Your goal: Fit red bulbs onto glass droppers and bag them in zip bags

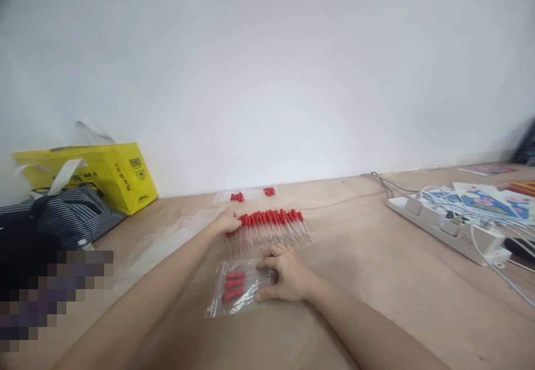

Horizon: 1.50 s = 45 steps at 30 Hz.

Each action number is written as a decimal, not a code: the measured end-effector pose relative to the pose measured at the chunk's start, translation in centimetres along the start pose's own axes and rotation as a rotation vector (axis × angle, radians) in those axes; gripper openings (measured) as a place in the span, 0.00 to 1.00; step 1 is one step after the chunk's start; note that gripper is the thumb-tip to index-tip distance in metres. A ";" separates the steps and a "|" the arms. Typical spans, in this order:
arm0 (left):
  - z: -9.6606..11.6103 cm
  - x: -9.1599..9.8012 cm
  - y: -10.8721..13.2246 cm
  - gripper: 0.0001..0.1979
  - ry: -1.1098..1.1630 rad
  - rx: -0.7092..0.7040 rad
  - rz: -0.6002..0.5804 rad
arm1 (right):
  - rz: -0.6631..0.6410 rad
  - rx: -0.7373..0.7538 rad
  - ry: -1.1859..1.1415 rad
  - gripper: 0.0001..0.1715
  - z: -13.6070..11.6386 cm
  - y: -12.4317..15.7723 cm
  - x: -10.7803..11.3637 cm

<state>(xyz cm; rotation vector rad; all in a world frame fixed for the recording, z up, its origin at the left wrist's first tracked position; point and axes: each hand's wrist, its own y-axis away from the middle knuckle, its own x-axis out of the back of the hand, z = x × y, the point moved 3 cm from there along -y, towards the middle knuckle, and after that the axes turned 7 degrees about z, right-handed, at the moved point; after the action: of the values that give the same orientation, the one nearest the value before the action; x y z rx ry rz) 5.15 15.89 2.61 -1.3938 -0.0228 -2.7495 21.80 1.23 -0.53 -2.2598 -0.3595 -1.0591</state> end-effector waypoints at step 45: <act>-9.0 4.0 13.7 0.21 0.881 0.042 0.151 | -0.004 -0.032 -0.038 0.35 0.4 0.2 -0.3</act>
<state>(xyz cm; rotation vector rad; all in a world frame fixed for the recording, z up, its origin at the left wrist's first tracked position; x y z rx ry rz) -3.63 1.69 0.34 -0.0809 0.0617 -2.9315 21.91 1.28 -1.06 -2.3109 -0.3652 -1.0311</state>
